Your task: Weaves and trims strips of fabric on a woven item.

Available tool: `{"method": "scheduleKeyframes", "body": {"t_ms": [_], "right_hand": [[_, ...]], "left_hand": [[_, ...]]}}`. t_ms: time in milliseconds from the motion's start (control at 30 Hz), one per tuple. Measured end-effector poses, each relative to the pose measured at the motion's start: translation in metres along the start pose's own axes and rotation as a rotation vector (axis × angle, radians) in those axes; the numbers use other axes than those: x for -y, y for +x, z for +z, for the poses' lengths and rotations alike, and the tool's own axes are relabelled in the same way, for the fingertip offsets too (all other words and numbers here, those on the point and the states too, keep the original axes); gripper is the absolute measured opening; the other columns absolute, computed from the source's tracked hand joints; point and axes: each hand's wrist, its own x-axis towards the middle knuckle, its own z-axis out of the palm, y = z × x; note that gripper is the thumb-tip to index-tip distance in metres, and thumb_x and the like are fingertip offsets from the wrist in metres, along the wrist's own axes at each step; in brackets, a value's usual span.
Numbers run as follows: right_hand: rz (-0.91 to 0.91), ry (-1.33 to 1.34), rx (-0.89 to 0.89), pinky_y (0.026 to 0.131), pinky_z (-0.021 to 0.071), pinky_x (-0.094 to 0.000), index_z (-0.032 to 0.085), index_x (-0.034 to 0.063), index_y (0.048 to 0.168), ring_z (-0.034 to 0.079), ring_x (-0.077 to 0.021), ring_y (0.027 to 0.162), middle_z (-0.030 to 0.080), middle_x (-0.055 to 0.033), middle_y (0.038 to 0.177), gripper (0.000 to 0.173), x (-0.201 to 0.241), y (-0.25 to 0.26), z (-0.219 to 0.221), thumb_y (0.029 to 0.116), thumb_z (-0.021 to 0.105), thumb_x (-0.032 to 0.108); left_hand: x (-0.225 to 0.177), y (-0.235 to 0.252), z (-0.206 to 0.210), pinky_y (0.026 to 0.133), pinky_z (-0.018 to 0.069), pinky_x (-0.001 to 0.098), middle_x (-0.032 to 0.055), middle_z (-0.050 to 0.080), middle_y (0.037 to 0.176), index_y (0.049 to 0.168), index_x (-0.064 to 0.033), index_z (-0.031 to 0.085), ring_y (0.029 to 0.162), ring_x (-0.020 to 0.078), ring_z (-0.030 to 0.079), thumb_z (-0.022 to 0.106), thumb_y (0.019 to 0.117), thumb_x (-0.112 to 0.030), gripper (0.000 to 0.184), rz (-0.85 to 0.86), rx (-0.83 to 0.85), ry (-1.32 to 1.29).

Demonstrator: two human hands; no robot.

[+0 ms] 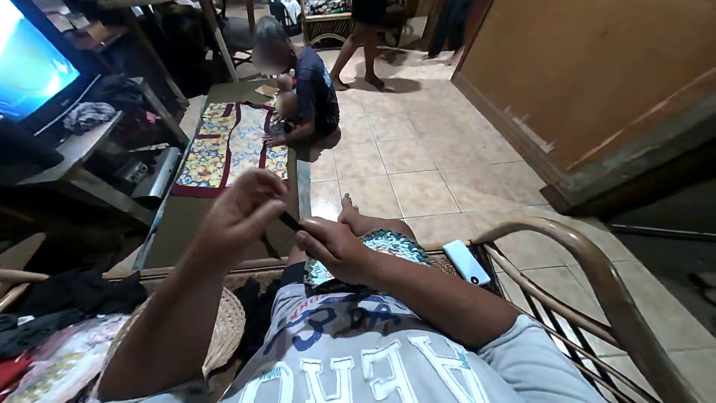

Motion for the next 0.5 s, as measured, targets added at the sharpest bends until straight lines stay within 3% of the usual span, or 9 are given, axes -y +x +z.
{"method": "scheduleKeyframes", "body": {"t_ms": [33,67,100,200,300,333,400,500], "right_hand": [[0.008,0.018,0.018,0.062,0.0456,-0.0233,0.056,0.0003,0.090,0.050,-0.0076,0.066,0.050,-0.0031,0.075,0.033,-0.006,-0.003,0.002,0.1104,0.040,0.021],[0.027,0.054,0.039,0.061,0.0431,-0.0214,0.055,0.0011,0.089,0.047,-0.0056,0.064,0.047,-0.0013,0.073,0.034,-0.013,-0.007,0.005,0.1110,0.039,0.022],[0.041,0.091,0.049,0.061,0.0410,-0.0198,0.055,0.0006,0.088,0.045,-0.0037,0.063,0.046,-0.0001,0.072,0.036,-0.019,-0.010,0.009,0.1112,0.039,0.023],[0.079,0.185,0.024,0.060,0.0389,-0.0179,0.057,0.0003,0.089,0.043,-0.0004,0.063,0.046,0.0026,0.071,0.035,-0.028,-0.017,0.019,0.1102,0.042,0.025],[0.220,0.326,-0.006,0.073,0.0502,-0.0190,0.061,-0.0037,0.114,0.057,0.0007,0.077,0.062,-0.0017,0.091,0.025,-0.024,-0.021,0.014,0.1035,0.057,0.019],[0.267,0.347,-0.015,0.072,0.0503,-0.0183,0.060,-0.0035,0.117,0.057,0.0011,0.077,0.064,-0.0022,0.093,0.024,-0.022,-0.022,0.011,0.1018,0.060,0.015],[0.325,0.398,-0.024,0.058,0.0422,-0.0136,0.062,-0.0006,0.108,0.048,0.0044,0.063,0.058,0.0032,0.081,0.015,-0.022,-0.024,0.006,0.1031,0.056,0.012],[0.295,0.442,0.050,0.056,0.0379,-0.0105,0.064,0.0022,0.097,0.043,0.0086,0.059,0.055,0.0102,0.074,0.023,-0.025,-0.033,0.002,0.1073,0.048,0.016]], "left_hand": [[-0.001,0.000,-0.002,0.066,0.0509,0.0128,-0.0133,0.062,0.098,0.112,-0.0236,0.059,0.075,-0.0043,0.058,0.054,0.1014,-0.015,0.014,-0.007,-0.111,-0.148],[-0.002,0.001,-0.004,0.063,0.0514,0.0125,-0.0150,0.062,0.091,0.109,-0.0267,0.058,0.071,-0.0046,0.058,0.052,0.1022,-0.014,0.016,-0.013,-0.217,-0.275],[-0.002,0.003,-0.004,0.056,0.0462,0.0113,-0.0164,0.058,0.079,0.105,-0.0281,0.057,0.060,-0.0054,0.051,0.048,0.1029,-0.012,0.019,-0.023,-0.308,-0.379],[0.008,0.000,0.004,0.051,0.0397,0.0109,-0.0154,0.046,0.063,0.105,-0.0257,0.056,0.050,-0.0043,0.040,0.040,0.1071,-0.015,0.019,-0.117,-0.458,-0.541],[0.009,-0.001,0.009,0.053,0.0425,0.0121,-0.0148,0.045,0.061,0.105,-0.0226,0.058,0.050,-0.0033,0.042,0.037,0.1093,-0.018,0.022,-0.185,-0.616,-0.659],[0.009,-0.002,0.006,0.056,0.0441,0.0130,-0.0146,0.045,0.062,0.105,-0.0223,0.058,0.051,-0.0027,0.044,0.035,0.1100,-0.019,0.024,-0.179,-0.633,-0.697],[0.010,-0.002,0.000,0.057,0.0457,0.0124,-0.0139,0.046,0.063,0.107,-0.0217,0.058,0.052,-0.0026,0.046,0.032,0.1107,-0.019,0.027,-0.153,-0.613,-0.758],[0.011,0.001,-0.001,0.054,0.0447,0.0111,-0.0123,0.047,0.063,0.107,-0.0186,0.058,0.051,-0.0022,0.046,0.033,0.1099,-0.014,0.025,-0.163,-0.691,-0.851]]}}
